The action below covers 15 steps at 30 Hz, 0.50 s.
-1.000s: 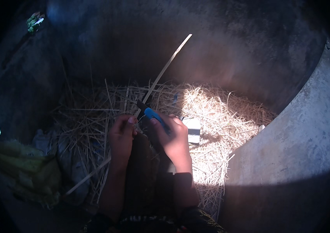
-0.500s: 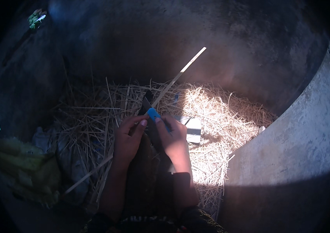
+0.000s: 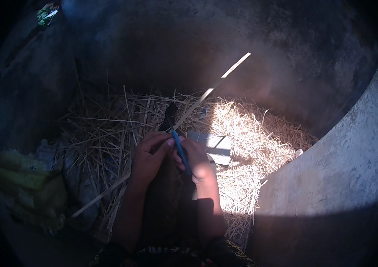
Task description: The person sits on the floor and uses a blue utility knife to shave thin strips from a long bamboo stick. The person holds the stick with one hand and carefully scrapes along its length with the knife, producing fine shavings that fall onto the straw-covered floor.
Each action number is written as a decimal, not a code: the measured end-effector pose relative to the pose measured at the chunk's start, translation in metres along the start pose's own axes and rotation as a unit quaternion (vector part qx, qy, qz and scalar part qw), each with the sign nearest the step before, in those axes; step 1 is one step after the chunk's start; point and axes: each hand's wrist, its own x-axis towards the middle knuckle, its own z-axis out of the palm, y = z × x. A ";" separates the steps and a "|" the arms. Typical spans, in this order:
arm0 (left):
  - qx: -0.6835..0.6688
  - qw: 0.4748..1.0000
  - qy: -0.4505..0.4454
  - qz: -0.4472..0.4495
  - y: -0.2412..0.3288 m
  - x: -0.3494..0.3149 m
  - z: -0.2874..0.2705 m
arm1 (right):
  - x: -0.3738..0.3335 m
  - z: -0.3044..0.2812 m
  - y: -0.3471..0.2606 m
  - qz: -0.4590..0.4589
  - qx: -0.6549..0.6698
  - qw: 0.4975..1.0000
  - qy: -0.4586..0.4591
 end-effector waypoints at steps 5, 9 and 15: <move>-0.007 1.000 -0.010 0.025 -0.008 0.003 -0.004 | 0.003 -0.009 0.002 0.046 0.086 0.991 -0.089; -0.101 0.994 -0.031 -0.015 -0.015 0.003 -0.004 | 0.006 -0.008 0.005 0.026 0.119 0.988 -0.092; -0.111 0.993 -0.001 -0.034 -0.018 0.003 -0.002 | 0.003 0.005 0.003 -0.059 0.028 0.998 -0.002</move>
